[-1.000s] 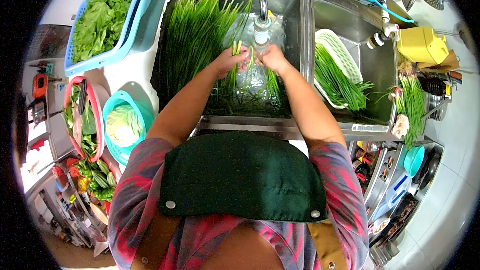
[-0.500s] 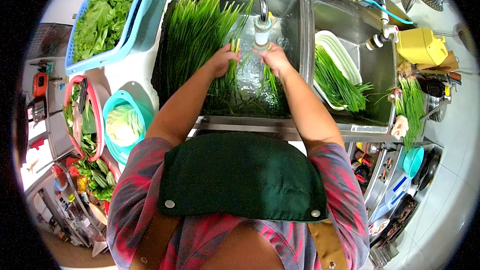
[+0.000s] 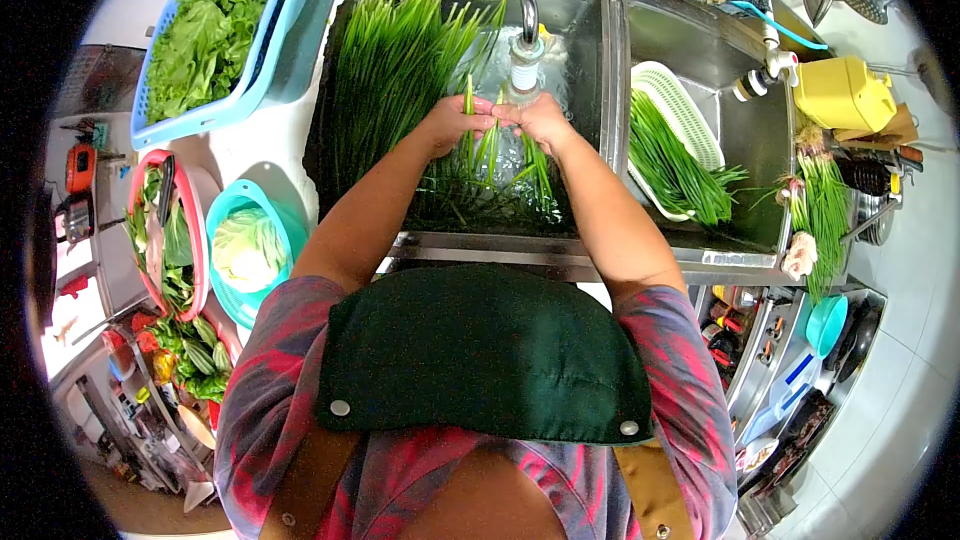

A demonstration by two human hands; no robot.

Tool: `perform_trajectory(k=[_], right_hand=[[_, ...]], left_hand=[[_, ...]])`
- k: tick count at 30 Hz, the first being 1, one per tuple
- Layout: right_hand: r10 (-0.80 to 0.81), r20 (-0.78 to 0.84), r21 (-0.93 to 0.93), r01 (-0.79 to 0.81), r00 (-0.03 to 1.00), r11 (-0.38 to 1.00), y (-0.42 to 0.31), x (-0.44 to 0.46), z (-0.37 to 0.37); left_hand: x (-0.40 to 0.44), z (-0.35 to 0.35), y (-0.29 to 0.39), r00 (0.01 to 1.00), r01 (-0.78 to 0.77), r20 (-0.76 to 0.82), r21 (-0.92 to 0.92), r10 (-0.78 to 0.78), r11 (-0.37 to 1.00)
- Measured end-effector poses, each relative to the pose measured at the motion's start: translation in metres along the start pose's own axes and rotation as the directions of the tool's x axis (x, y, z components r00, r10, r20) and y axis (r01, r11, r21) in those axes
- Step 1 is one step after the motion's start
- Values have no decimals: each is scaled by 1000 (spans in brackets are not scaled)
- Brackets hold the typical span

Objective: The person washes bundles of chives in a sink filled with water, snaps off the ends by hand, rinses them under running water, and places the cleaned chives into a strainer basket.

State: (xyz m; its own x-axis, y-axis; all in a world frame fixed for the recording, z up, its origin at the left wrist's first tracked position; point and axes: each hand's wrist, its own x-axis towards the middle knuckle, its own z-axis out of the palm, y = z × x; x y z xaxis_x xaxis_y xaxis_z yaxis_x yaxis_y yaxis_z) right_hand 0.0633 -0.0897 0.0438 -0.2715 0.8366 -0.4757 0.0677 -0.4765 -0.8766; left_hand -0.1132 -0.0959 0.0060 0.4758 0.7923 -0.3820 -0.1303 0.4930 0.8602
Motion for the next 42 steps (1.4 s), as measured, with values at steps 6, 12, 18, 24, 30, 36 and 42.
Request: perform_trajectory(k=[6, 12, 18, 24, 30, 36, 42], right_hand=[[-54, 177, -17, 58, 983, 998, -10, -3, -11], [-41, -32, 3, 41, 999, 999, 3, 2, -2], [-114, 89, -25, 116, 989, 993, -2, -1, -4], [-20, 97, -30, 23, 995, 999, -11, -2, -13], [-230, 82, -364, 244, 970, 899, 1, 1, -7], [-99, 232, -158, 138, 968, 978, -2, -2, -16], [42, 9, 143, -42, 999, 989, -1, -5, -15]], left_hand=[[-4, -4, -2, 993, 109, -11, -268, -116, 957], [2, 0, 1, 994, 95, 62, -173, -85, 980], [0, 4, 9, 1000, -30, 6, 44, 30, 999], [-1, -5, 9, 996, 33, 88, -45, -29, 998], [2, 7, 7, 999, 14, -29, 22, -14, 1000], [-4, 5, 18, 999, -4, 53, -3, 4, 1000], [12, -3, -16, 996, -22, -88, -172, 7, 985]])
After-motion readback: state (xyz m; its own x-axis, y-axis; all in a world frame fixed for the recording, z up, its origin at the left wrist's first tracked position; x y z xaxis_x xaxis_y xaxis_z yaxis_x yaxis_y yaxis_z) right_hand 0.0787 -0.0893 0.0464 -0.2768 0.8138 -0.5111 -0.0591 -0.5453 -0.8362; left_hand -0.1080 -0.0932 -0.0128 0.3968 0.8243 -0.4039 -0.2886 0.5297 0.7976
